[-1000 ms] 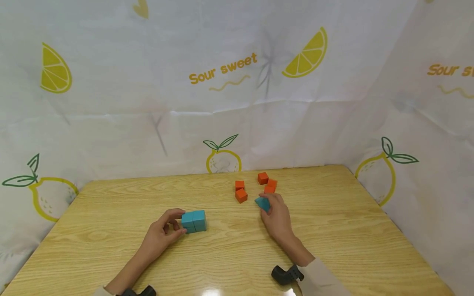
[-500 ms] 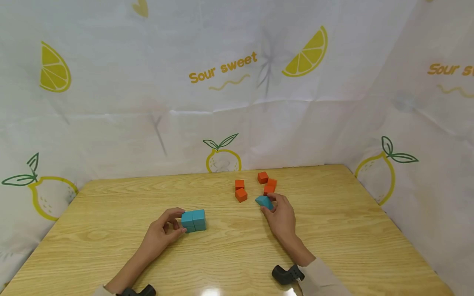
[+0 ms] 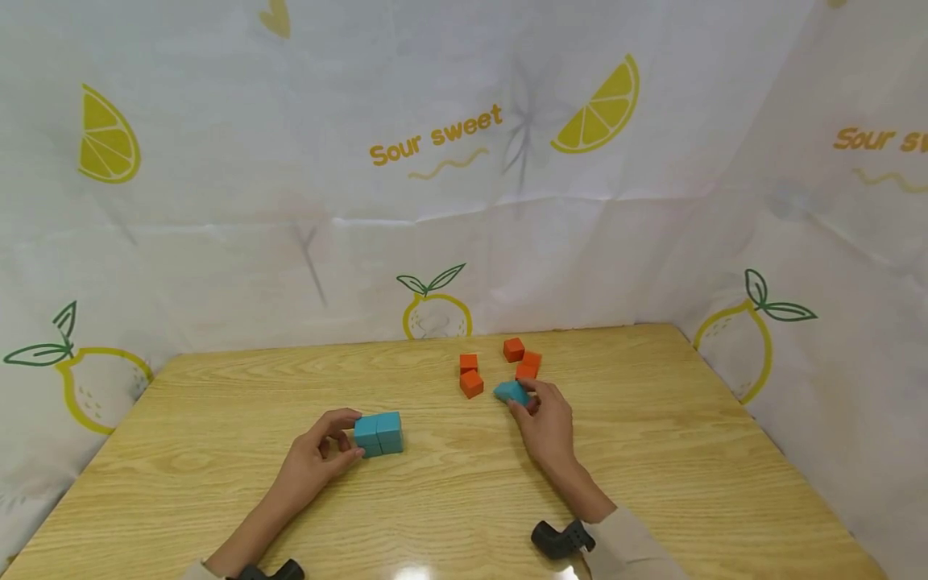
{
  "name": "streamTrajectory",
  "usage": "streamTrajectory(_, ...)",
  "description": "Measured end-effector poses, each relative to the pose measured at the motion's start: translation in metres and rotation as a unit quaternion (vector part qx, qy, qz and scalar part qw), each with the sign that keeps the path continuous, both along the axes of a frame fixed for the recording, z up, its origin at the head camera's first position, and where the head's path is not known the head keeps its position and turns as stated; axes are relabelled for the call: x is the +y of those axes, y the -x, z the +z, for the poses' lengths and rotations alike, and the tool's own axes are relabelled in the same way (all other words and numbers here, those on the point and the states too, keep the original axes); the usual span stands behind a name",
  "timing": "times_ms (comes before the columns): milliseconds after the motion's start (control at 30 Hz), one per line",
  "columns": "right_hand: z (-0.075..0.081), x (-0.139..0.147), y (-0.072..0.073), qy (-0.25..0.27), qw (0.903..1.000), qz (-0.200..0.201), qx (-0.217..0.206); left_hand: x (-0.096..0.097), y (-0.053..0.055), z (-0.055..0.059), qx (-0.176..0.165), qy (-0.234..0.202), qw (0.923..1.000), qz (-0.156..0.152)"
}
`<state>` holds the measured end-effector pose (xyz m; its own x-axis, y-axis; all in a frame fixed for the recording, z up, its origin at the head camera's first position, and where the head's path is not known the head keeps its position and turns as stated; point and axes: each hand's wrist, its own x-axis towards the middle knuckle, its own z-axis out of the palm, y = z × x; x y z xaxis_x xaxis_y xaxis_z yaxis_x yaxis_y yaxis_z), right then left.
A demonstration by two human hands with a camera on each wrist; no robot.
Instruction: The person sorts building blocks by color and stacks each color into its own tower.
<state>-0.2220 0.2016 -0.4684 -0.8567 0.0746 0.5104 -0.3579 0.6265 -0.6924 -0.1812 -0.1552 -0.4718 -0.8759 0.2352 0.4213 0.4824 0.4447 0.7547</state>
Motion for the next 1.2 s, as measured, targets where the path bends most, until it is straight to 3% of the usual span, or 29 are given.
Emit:
streamTrajectory(300,0.007,-0.015,0.000,0.039,0.9968,0.065,0.027,0.000,-0.001,0.001,-0.001,0.004,1.0000,0.002)
streamTrajectory(767,0.020,-0.043,-0.004,0.031,0.9844,0.165,0.053,0.000,0.001,0.000,0.007,0.002,1.0000,0.002)
streamTrajectory(867,0.028,-0.051,-0.007,0.032,0.9810,0.182,0.060,0.000,0.001,-0.001,0.005,0.002,1.0000,0.003)
streamTrajectory(1100,0.067,-0.073,-0.027,0.029,0.9750,0.217,0.035,0.000,0.002,-0.002,0.004,-0.001,1.0000,0.003)
streamTrajectory(1200,0.062,-0.080,-0.023,0.027,0.9730,0.227,0.032,0.000,0.002,-0.001,0.005,-0.001,1.0000,0.002)
